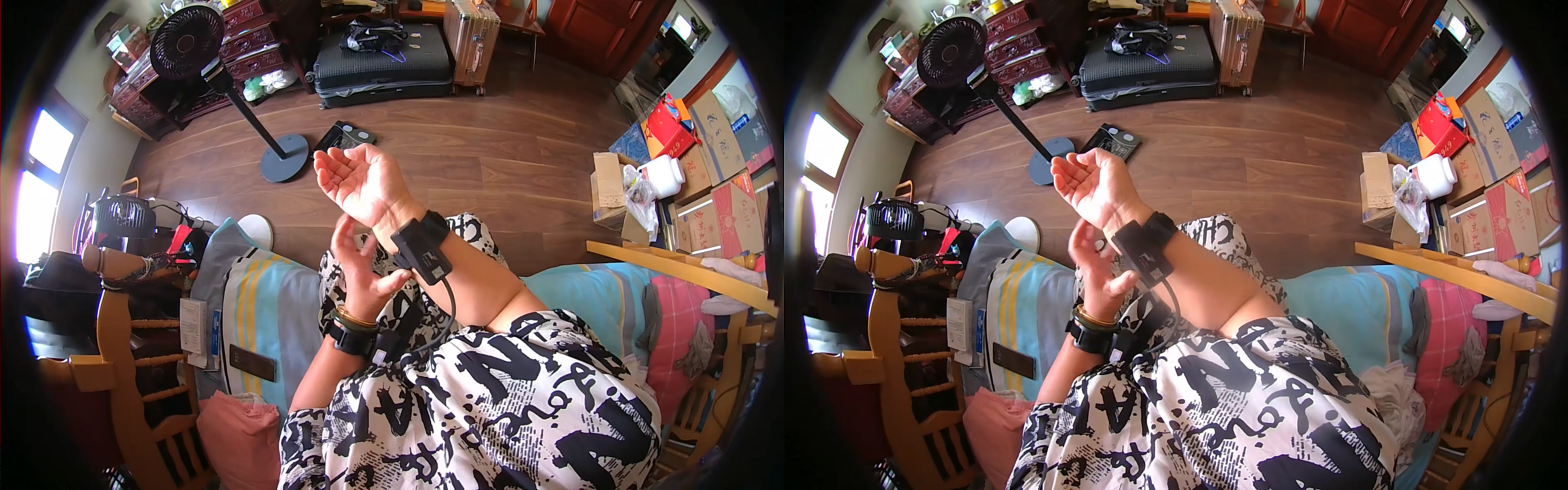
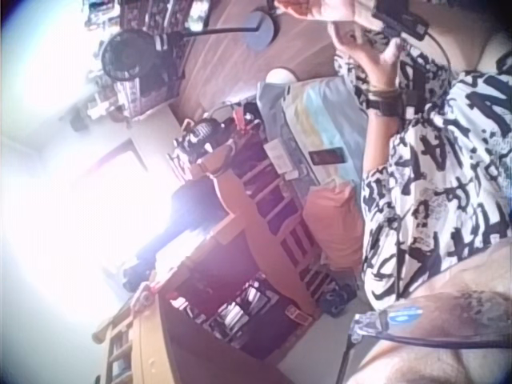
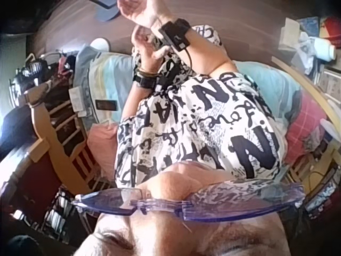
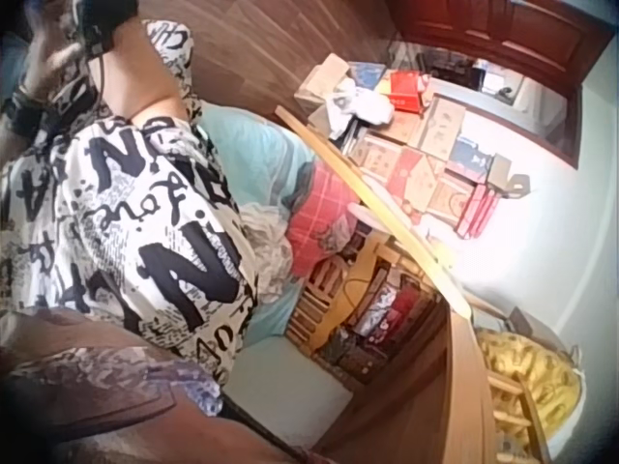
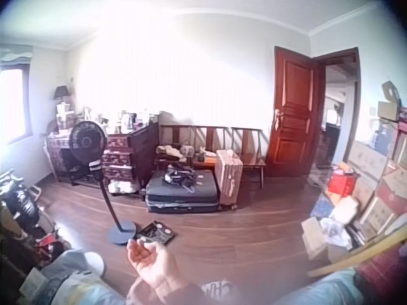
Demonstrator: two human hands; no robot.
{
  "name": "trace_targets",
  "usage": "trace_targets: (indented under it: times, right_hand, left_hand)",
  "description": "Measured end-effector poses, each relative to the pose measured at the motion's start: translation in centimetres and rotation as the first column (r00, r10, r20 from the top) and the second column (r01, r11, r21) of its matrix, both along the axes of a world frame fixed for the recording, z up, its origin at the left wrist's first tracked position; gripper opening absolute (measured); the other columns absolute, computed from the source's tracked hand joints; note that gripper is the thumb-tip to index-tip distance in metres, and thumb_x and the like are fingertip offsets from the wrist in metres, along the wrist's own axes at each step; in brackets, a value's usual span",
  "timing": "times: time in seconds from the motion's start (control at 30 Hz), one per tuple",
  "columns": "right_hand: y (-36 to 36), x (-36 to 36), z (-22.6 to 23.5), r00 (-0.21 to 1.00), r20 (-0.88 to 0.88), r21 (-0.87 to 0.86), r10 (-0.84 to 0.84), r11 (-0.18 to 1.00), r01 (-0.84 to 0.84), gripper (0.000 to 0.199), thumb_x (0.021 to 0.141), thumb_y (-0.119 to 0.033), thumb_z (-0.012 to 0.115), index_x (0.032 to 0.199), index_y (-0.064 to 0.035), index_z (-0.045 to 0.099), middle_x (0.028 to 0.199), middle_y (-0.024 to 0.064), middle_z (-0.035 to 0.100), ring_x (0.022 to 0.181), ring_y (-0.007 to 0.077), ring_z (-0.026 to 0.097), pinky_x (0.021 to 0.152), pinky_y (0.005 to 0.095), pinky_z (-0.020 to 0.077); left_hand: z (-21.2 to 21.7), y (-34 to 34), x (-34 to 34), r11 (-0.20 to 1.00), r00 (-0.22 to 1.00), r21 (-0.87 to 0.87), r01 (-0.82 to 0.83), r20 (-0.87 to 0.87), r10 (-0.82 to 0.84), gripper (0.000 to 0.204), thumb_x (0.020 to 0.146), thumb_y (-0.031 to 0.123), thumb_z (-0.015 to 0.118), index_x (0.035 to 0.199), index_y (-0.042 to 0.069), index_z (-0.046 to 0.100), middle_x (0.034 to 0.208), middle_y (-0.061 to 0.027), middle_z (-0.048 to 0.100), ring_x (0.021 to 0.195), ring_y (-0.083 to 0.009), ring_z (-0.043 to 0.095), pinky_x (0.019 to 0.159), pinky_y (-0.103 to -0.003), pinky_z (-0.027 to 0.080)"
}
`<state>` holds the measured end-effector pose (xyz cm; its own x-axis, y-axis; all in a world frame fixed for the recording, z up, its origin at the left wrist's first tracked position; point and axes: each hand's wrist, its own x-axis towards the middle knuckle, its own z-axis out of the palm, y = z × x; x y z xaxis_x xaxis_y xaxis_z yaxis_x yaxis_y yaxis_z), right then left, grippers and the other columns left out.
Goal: Replacing the cloth mop head on a flat spray mop.
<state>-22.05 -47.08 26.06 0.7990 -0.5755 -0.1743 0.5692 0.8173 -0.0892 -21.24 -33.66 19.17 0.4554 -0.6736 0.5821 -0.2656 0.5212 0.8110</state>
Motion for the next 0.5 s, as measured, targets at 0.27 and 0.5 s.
trace_targets:
  times: [0.27, 0.5]
  right_hand:
    - [2.6, -0.5, -3.0, 0.985, 0.17, 0.114, 0.034, 0.992, -0.054, 0.032, 0.076, -0.015, 0.056, 0.101, 0.0057, 0.056, 0.104, 0.0189, 0.06, 0.095, 0.0285, 0.057, 0.088, 0.0383, 0.0493]
    - [1.6, -1.6, -5.0, 0.994, -0.028, 0.036, 0.101, 0.994, -0.1, 0.025, 0.078, -0.015, 0.055, 0.098, -0.0006, 0.058, 0.088, 0.0124, 0.063, 0.078, 0.0237, 0.058, 0.074, 0.0341, 0.0495]
  left_hand:
    - [-2.2, 1.6, -2.6, 0.523, 0.378, 0.101, 0.846, -0.805, -0.456, 0.097, 0.055, 0.039, 0.089, 0.129, -0.001, 0.042, 0.125, -0.0111, 0.053, 0.113, -0.0231, 0.052, 0.098, -0.037, 0.041]
    - [-2.9, 0.6, -3.4, 0.548, 0.355, 0.103, 0.83, -0.855, -0.378, 0.093, 0.054, 0.025, 0.09, 0.13, -0.001, 0.041, 0.124, -0.012, 0.053, 0.115, -0.0236, 0.051, 0.099, -0.038, 0.041]
